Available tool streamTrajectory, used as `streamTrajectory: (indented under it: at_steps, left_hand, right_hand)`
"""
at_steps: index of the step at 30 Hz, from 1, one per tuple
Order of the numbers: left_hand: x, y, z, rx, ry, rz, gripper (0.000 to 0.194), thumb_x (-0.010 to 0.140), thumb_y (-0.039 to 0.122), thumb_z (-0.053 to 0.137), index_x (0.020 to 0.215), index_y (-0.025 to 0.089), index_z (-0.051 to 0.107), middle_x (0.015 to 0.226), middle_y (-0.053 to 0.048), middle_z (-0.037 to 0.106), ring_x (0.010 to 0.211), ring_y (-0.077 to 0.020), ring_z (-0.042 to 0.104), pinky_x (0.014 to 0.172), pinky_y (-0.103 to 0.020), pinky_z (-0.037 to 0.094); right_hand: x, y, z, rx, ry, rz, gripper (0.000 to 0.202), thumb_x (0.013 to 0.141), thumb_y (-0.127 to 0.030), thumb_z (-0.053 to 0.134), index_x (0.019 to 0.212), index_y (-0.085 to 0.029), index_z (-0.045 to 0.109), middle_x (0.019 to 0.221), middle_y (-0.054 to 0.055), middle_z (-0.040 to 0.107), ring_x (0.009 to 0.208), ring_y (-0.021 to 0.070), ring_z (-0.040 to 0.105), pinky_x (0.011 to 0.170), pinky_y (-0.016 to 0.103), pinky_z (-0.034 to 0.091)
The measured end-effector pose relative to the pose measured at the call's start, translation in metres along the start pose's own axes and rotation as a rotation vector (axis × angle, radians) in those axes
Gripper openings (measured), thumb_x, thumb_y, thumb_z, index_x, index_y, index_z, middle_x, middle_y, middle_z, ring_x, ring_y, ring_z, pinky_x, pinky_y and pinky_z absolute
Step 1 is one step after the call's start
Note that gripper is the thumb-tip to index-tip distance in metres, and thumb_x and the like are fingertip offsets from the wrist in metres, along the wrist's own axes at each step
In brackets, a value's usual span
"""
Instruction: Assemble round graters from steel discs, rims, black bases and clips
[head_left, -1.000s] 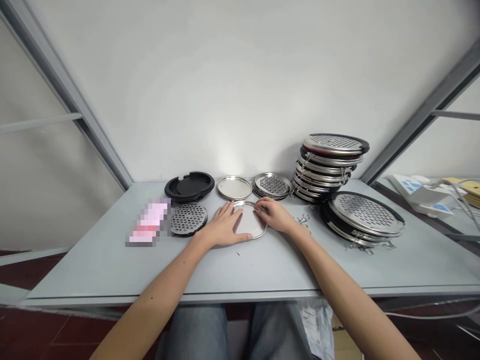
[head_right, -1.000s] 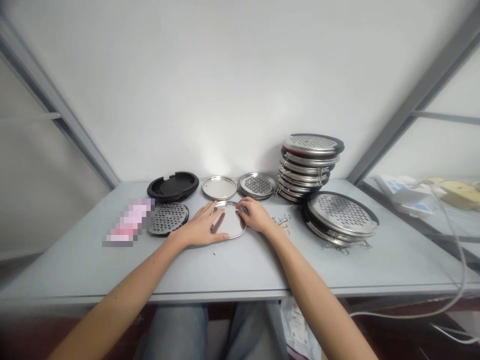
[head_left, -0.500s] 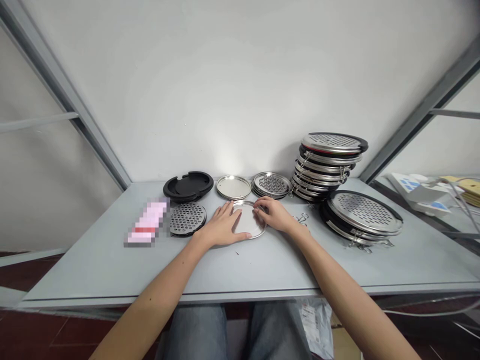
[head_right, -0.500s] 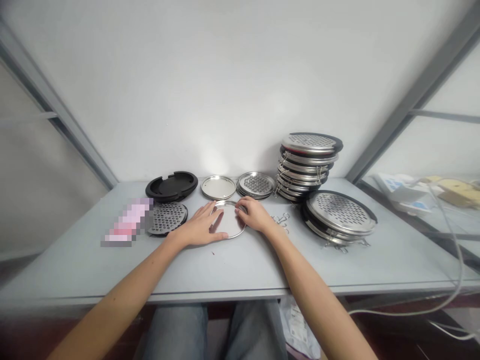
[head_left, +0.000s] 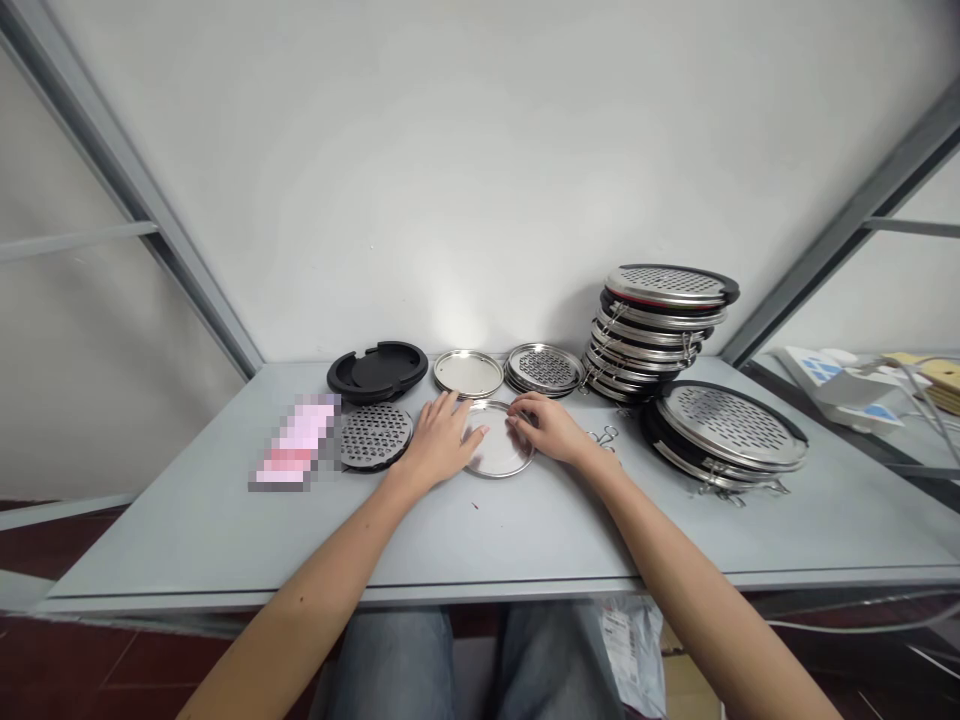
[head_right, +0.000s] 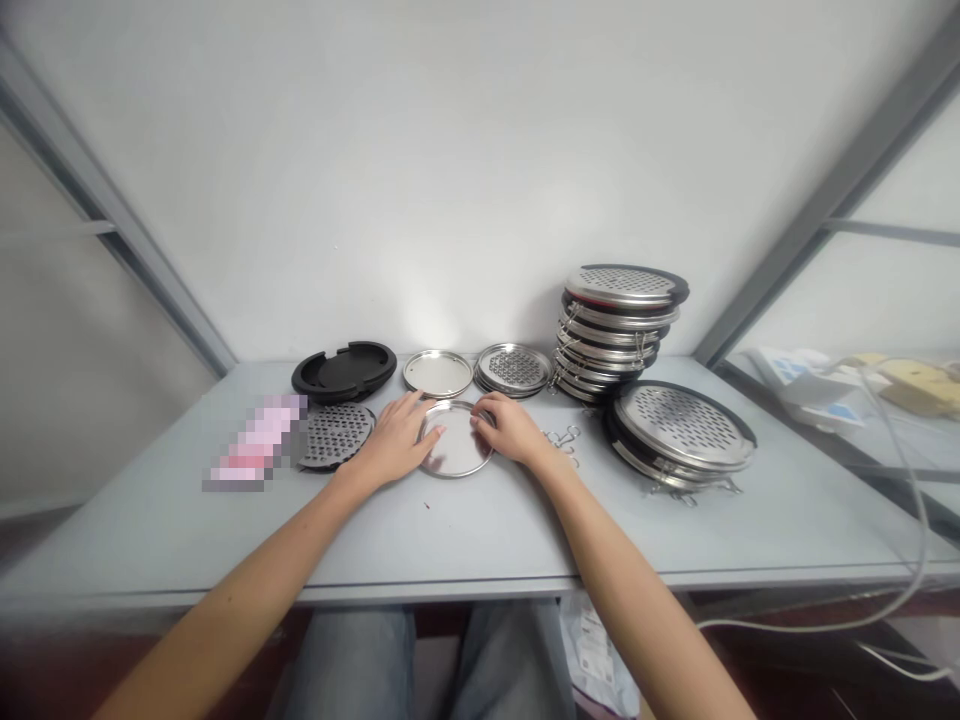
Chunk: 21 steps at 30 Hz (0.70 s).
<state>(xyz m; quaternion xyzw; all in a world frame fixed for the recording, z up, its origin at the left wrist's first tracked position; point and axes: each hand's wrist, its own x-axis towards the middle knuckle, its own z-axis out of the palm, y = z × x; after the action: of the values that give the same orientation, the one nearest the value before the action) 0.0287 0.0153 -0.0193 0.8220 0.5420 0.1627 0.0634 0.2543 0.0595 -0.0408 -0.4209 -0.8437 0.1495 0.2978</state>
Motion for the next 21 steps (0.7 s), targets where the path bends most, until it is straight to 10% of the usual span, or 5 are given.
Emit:
streamTrajectory:
  at_steps: [10, 15, 21]
  left_hand:
    - [0.005, -0.002, -0.003, 0.011, 0.445, 0.025, 0.027, 0.088, 0.030, 0.053, 0.108, 0.018, 0.064, 0.121, -0.012, 0.061, 0.124, -0.0291, 0.048, 0.108, -0.047, 0.033]
    - [-0.011, -0.015, -0.023, 0.074, 0.773, -0.244, 0.038, 0.085, 0.033, 0.056, 0.118, 0.015, 0.059, 0.129, -0.015, 0.055, 0.133, -0.0328, 0.037, 0.112, -0.051, 0.023]
    - [-0.036, -0.039, -0.034, 0.133, 0.471, -0.630, 0.103, 0.074, 0.056, 0.063, 0.148, 0.004, 0.015, 0.149, -0.029, 0.025, 0.136, -0.0446, 0.028, 0.106, -0.059, 0.028]
  right_hand:
    - [0.001, 0.000, 0.000, -0.006, -0.011, 0.023, 0.019, 0.086, -0.025, 0.054, 0.093, -0.016, 0.069, 0.104, 0.011, 0.064, 0.093, 0.0217, 0.061, 0.088, 0.034, 0.046]
    - [0.000, -0.003, -0.001, 0.000, -0.018, 0.038, 0.018, 0.086, -0.025, 0.053, 0.091, -0.016, 0.069, 0.104, 0.011, 0.063, 0.092, 0.0217, 0.061, 0.088, 0.034, 0.046]
    - [0.000, -0.002, -0.001, 0.003, -0.017, 0.034, 0.018, 0.085, -0.025, 0.054, 0.091, -0.016, 0.068, 0.103, 0.011, 0.063, 0.092, 0.0217, 0.061, 0.087, 0.034, 0.046]
